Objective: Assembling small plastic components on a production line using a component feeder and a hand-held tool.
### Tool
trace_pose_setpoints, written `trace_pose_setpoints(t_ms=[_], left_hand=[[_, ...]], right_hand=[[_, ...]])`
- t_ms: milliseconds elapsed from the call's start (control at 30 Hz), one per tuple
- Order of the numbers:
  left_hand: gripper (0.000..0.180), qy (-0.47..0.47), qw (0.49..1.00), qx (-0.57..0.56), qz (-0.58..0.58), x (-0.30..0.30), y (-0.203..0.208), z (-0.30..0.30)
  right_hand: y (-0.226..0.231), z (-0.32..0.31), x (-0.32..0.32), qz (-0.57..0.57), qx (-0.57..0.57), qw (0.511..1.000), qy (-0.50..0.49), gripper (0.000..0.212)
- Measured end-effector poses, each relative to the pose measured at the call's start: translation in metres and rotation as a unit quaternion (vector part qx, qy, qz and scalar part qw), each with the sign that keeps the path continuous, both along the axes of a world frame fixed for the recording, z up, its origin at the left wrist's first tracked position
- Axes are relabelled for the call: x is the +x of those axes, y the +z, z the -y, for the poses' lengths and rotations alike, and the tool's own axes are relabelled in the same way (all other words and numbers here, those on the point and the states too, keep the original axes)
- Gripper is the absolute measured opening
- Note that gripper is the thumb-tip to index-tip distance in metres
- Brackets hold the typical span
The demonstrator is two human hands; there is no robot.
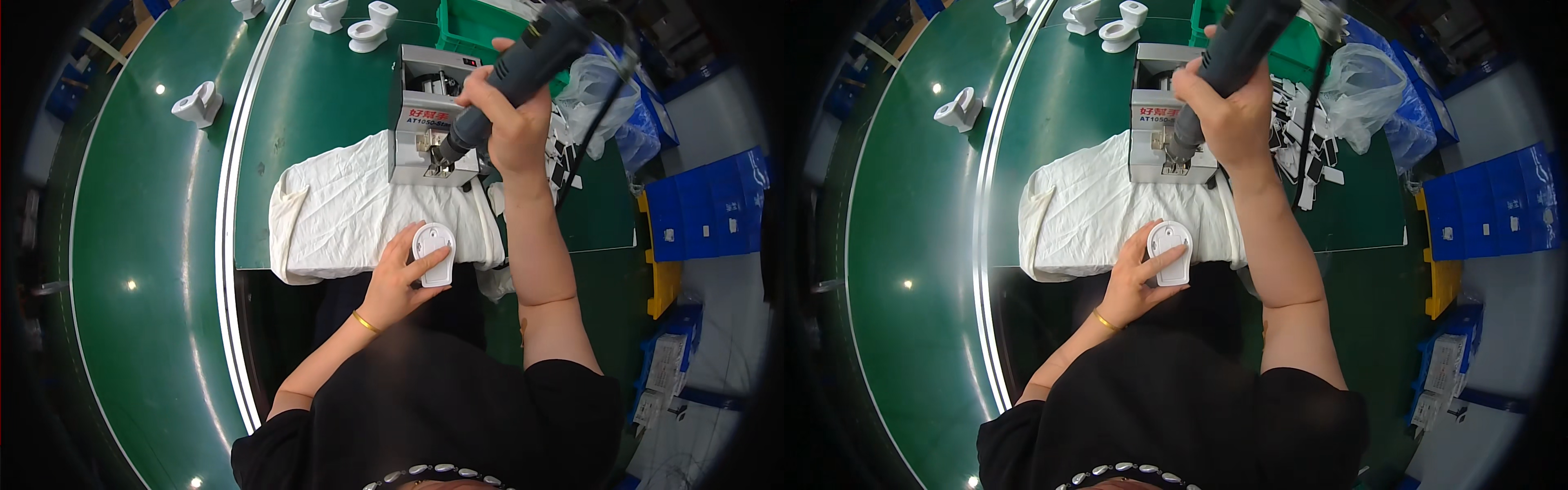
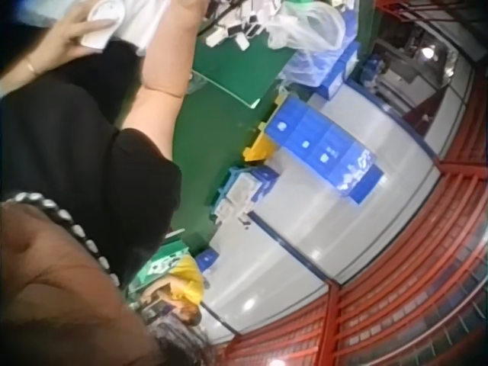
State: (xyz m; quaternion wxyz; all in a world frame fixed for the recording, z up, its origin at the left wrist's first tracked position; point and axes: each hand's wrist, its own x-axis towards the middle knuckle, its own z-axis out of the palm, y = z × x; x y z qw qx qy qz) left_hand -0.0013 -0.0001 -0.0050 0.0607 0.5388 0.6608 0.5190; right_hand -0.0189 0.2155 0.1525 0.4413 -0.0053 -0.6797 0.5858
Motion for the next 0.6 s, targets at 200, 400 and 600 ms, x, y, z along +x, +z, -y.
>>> trace_pose_setpoints(t_ms=[200, 400, 600], left_hand=[[0.069, 0.001, 1.0, -0.003, 0.006, 0.0, 0.0, -0.001], [0.062, 0.009, 1.0, 0.002, 0.006, -0.001, 0.005, -0.001], [0.063, 0.006, 1.0, 0.005, 0.02, -0.001, 0.005, -0.002]], right_hand=[[-0.005, 0.036, 0.034, 0.012, -0.061, 0.998, -0.001, 0.034], [-0.007, 0.064, 0.075, 0.068, 0.051, 0.996, 0.022, 0.041], [-0.008, 0.069, 0.075, 0.086, 0.053, 0.994, 0.037, 0.039]])
